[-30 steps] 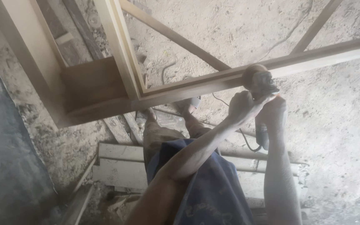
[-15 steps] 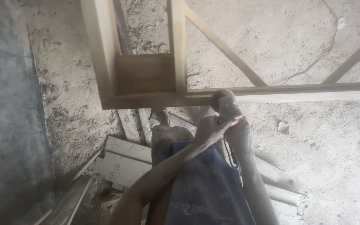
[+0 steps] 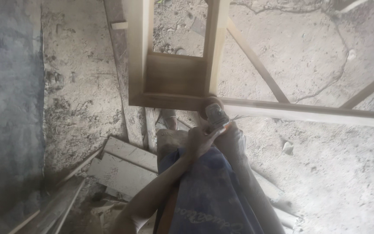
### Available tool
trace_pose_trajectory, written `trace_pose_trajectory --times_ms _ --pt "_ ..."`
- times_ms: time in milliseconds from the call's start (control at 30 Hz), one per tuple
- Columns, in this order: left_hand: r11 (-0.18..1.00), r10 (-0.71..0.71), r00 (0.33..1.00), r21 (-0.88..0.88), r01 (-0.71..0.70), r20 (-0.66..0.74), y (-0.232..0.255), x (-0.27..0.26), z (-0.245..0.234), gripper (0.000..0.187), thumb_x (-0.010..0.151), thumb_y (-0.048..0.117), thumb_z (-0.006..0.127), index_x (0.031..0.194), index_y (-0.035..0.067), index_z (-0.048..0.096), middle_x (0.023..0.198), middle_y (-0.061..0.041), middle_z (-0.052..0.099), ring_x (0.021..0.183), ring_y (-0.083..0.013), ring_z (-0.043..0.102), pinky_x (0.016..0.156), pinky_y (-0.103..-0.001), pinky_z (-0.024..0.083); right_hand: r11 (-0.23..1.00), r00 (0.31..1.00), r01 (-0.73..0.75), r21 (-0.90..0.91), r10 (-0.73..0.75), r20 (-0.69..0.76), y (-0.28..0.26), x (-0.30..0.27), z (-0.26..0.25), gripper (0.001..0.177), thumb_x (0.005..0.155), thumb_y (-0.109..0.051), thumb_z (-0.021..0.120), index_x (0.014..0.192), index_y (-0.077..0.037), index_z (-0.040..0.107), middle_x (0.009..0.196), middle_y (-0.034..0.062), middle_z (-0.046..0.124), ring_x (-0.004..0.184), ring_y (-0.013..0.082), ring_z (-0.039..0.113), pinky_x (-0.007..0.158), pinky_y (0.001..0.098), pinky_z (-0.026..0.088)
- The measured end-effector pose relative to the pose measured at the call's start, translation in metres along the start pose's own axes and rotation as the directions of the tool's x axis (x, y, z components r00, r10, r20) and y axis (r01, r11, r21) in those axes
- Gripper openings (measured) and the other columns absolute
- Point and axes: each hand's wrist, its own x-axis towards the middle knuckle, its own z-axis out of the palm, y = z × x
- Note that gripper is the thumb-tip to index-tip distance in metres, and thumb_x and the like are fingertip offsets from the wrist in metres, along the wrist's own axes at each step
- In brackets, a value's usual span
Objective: The person uses an angle grinder with a sanding disc to smooth the surfaces of a wooden frame. They move the tool along the edges and flat panels of the frame, generating dust as they work.
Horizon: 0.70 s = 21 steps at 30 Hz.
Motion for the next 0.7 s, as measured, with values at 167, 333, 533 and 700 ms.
trace_pose_trajectory --times_ms 167,333,533,700 --pt "0.983 0.001 0.998 -0.181 -0.013 -0.067 -0.006 -0.004 -0.016 0.050 0.087 0.050 0.071 0.106 0.004 0.079 0.092 -0.011 0.081 0.078 -0.0171 0.079 0.072 -0.030 0.062 0.992 0.993 0.105 -0.075 -0.100 0.057 -0.012 0.012 0.010 0.051 0.083 -0.044 0.077 0.093 0.004 0.062 0.073 0.0176 0.073 0.068 0.0303 0.078 0.059 0.0395 0.063" --pt "0.979 -0.079 0.990 -0.199 0.054 -0.120 -0.019 0.005 -0.037 0.057 0.086 0.052 0.075 0.108 0.000 0.077 0.093 -0.013 0.081 0.079 -0.0195 0.079 0.073 -0.031 0.061 0.940 0.953 0.300 -0.161 -0.290 0.083 -0.028 0.025 0.021 0.054 0.075 -0.041 0.081 0.095 0.006 0.063 0.078 0.0198 0.072 0.069 0.0328 0.076 0.059 0.0424 0.062" --pt "0.973 -0.036 0.989 -0.230 0.002 -0.144 -0.012 0.001 -0.023 0.059 0.082 0.053 0.075 0.101 -0.003 0.079 0.088 -0.013 0.082 0.078 -0.0194 0.079 0.070 -0.031 0.061 0.950 0.963 0.267 -0.159 -0.256 0.082 -0.023 0.023 0.009 0.053 0.076 -0.041 0.081 0.095 0.005 0.064 0.079 0.0206 0.072 0.071 0.0353 0.075 0.060 0.0455 0.061" --pt "0.986 -0.019 1.000 -0.163 0.019 0.002 -0.004 -0.002 0.012 0.053 0.088 0.053 0.072 0.098 0.001 0.079 0.082 -0.011 0.080 0.073 -0.0191 0.078 0.068 -0.030 0.061 0.985 0.987 0.105 -0.137 -0.087 0.132 -0.005 0.010 -0.020 0.041 0.082 -0.038 0.077 0.089 0.001 0.069 0.075 0.0189 0.074 0.072 0.0340 0.077 0.063 0.0448 0.063"
